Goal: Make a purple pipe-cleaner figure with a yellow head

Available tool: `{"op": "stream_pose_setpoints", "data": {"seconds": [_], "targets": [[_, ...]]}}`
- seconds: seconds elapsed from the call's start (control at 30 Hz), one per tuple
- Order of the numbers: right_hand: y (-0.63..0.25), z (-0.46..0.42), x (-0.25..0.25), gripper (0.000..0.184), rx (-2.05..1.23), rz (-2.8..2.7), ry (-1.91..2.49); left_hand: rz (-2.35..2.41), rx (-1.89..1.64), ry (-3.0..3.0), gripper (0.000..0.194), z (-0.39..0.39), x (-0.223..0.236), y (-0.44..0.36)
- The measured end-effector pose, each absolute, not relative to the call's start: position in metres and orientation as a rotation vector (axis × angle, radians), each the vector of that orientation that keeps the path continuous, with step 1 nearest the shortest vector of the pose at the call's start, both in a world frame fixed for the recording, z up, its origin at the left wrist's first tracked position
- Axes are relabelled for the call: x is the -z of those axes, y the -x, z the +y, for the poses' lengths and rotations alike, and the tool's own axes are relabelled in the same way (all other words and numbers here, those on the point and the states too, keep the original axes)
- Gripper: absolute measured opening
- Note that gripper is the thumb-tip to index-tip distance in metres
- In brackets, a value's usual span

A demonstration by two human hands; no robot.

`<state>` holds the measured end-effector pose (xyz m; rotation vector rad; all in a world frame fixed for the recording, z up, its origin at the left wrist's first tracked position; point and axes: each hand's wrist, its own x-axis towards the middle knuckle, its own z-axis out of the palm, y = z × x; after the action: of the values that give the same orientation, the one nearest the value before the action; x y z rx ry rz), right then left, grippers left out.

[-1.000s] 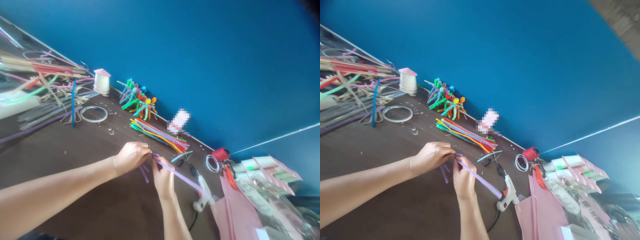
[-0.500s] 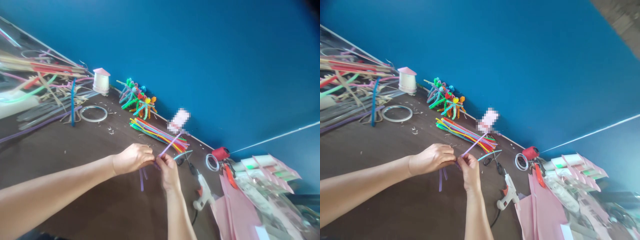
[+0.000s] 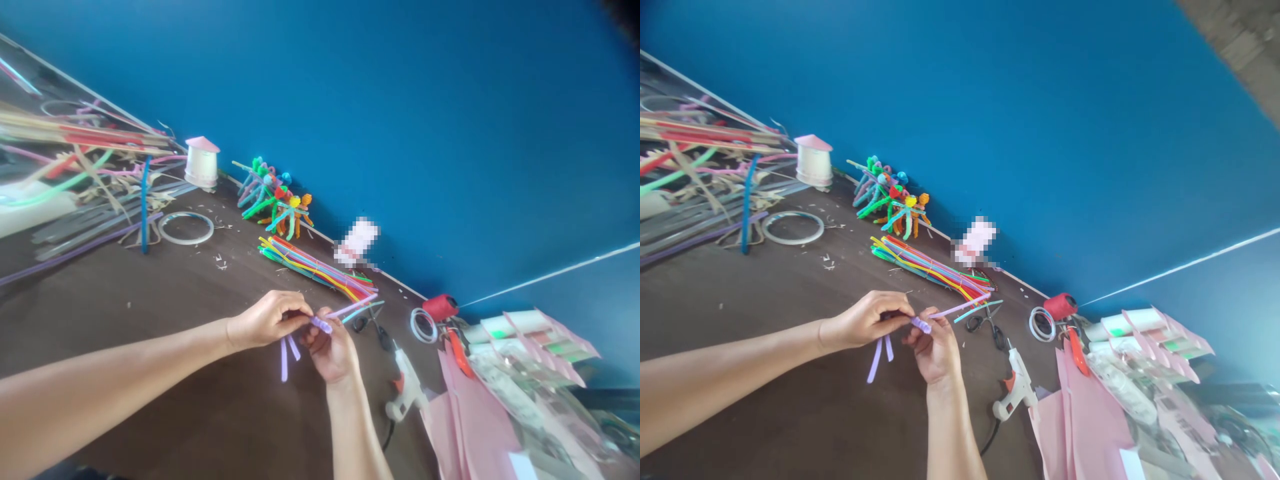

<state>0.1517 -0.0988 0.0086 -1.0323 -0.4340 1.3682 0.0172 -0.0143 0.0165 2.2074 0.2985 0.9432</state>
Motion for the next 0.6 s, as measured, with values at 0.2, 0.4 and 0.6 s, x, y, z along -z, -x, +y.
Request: {"op": "stream_pose_setpoints", "data": {"seconds": [0.2,0.4,0.6], "targets": [[-0.144,-0.096,-0.007,0.009,-0.923,-0.706,1.306,0.641,-0.927,-2.041,0.013,-0.014,-0.012,-0.022],[-0.140,-0.103,-0.012,0.014,-0.408,-1.278,1.633,0.719,-0.956,-2.218,0.012,-0.010,-0.004,-0.022],[-0.141,-0.109,-0.014,0.018,-0.307,-1.503,1.722,0.619,-0.981,-2.586,0.017,-0.008,-0.008,-0.017]]}}
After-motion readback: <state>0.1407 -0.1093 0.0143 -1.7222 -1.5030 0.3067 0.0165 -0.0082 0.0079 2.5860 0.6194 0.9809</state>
